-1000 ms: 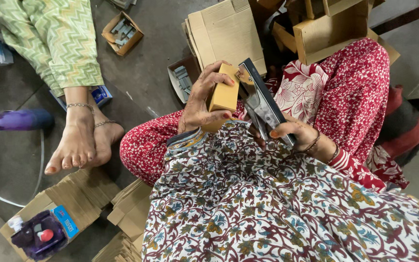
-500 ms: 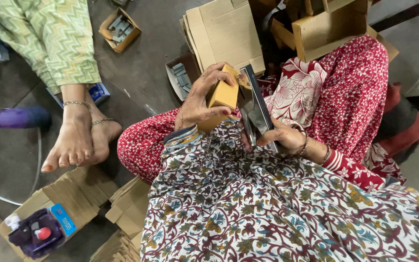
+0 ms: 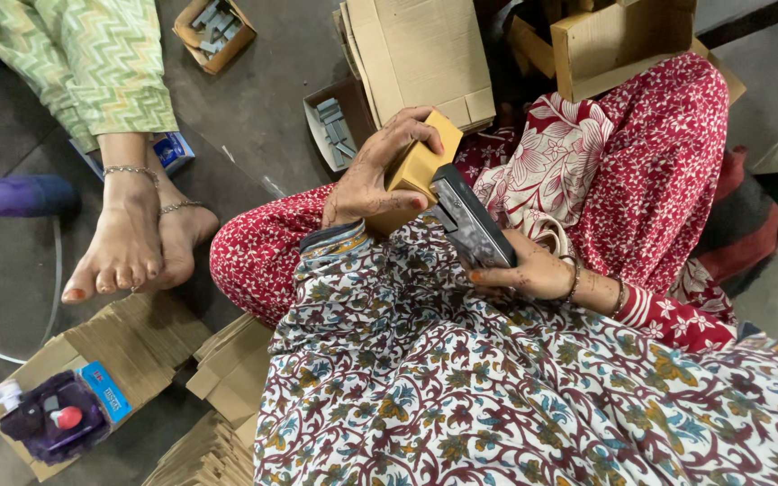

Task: The person sits on the floor and assembles small cardboard boxes by folding the flaps and securing them with a stapler. The person repeatedly picks up flat cardboard pieces, folds them into box shapes, and staples the edges to close them.

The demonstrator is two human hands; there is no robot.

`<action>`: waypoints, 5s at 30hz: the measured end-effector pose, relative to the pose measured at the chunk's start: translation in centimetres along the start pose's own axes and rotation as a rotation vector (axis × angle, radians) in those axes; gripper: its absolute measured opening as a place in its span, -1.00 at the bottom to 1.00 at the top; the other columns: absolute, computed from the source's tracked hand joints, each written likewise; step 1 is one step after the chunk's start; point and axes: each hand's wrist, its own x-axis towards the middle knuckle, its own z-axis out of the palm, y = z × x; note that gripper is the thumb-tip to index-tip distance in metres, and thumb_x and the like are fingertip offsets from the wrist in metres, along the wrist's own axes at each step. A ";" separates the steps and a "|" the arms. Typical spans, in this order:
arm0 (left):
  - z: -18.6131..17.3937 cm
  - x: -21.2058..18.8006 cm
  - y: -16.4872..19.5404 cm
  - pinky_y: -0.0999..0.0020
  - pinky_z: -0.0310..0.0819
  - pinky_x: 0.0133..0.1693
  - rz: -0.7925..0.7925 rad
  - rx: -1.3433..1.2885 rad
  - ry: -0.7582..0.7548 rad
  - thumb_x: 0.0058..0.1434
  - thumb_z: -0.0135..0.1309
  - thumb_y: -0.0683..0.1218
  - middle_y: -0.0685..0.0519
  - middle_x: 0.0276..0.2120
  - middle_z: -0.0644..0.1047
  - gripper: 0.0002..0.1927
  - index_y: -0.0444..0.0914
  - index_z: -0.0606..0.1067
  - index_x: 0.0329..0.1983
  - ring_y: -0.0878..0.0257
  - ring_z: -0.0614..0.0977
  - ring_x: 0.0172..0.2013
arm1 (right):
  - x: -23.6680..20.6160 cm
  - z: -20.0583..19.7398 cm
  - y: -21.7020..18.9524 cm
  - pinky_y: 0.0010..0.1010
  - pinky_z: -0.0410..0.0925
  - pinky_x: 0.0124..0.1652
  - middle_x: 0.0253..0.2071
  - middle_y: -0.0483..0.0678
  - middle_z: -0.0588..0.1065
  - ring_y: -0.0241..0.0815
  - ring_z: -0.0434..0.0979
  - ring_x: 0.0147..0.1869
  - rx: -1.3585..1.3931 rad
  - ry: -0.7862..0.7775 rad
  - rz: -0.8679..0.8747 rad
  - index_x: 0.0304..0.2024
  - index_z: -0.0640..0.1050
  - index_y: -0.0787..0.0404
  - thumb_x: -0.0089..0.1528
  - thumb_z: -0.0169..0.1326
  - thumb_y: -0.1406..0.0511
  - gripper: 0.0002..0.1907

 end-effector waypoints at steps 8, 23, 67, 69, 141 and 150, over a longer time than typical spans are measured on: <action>-0.3 0.1 -0.5 0.05 0.21 0.43 -0.040 -0.034 0.072 0.02 0.35 0.34 -0.16 0.38 0.37 -0.23 -0.14 0.45 0.18 -0.03 0.40 0.38 | 1.0 -0.3 -2.5 -0.40 0.43 -0.19 -0.22 -0.02 0.48 -0.26 0.52 -0.21 0.301 -0.223 -0.205 0.17 0.41 0.27 0.24 0.20 0.21 -0.50; 0.7 0.0 1.2 0.22 0.18 0.46 0.170 -0.533 0.425 -0.04 0.55 -0.02 -0.07 0.49 0.16 0.27 -0.16 -0.01 0.63 0.14 0.24 0.47 | 14.9 -8.4 -3.3 0.00 0.29 0.18 0.12 0.24 0.37 0.19 0.37 0.19 -0.946 0.817 -0.165 0.48 0.11 0.28 -0.01 0.36 0.16 0.11; -1.4 0.1 2.6 0.15 0.29 0.36 0.124 0.007 0.079 -0.05 0.47 0.22 -0.14 0.37 0.33 -0.20 -0.16 0.43 0.18 0.02 0.39 0.34 | 2.4 0.4 -3.2 -0.47 0.34 0.04 0.03 -0.05 0.44 -0.26 0.45 0.06 0.328 -0.016 -0.409 0.25 0.30 0.31 0.04 0.11 0.36 -0.30; -1.3 0.0 2.4 0.19 0.29 0.36 0.128 -0.135 0.143 -0.03 0.49 0.18 -0.15 0.39 0.27 -0.16 -0.16 0.39 0.25 0.05 0.36 0.36 | 2.5 -0.7 -2.8 -0.43 0.36 0.10 0.09 -0.03 0.45 -0.23 0.46 0.12 0.395 -0.049 -0.392 0.31 0.29 0.29 0.01 0.13 0.33 -0.22; 11.0 1.1 -2.4 0.37 0.50 -0.07 -0.292 -0.444 0.709 0.42 0.00 0.12 0.06 0.02 0.59 -0.62 -0.19 0.47 0.14 0.27 0.62 -0.03 | -3.9 -23.4 -1.6 0.07 -0.16 0.64 0.64 0.21 -0.30 0.34 -0.39 0.71 -0.671 1.612 -0.662 0.60 0.34 -0.10 0.21 0.40 0.49 -0.03; 17.4 -4.7 1.5 0.39 0.48 -0.03 -0.228 -0.321 0.631 0.44 0.02 0.01 0.09 0.03 0.56 -0.68 -0.24 0.47 0.16 0.31 0.58 0.00 | -11.2 -20.8 -0.4 0.06 -0.18 0.60 0.64 0.30 -0.28 0.38 -0.32 0.70 -0.994 1.496 -0.443 0.46 0.46 -0.07 0.14 0.33 0.42 -0.18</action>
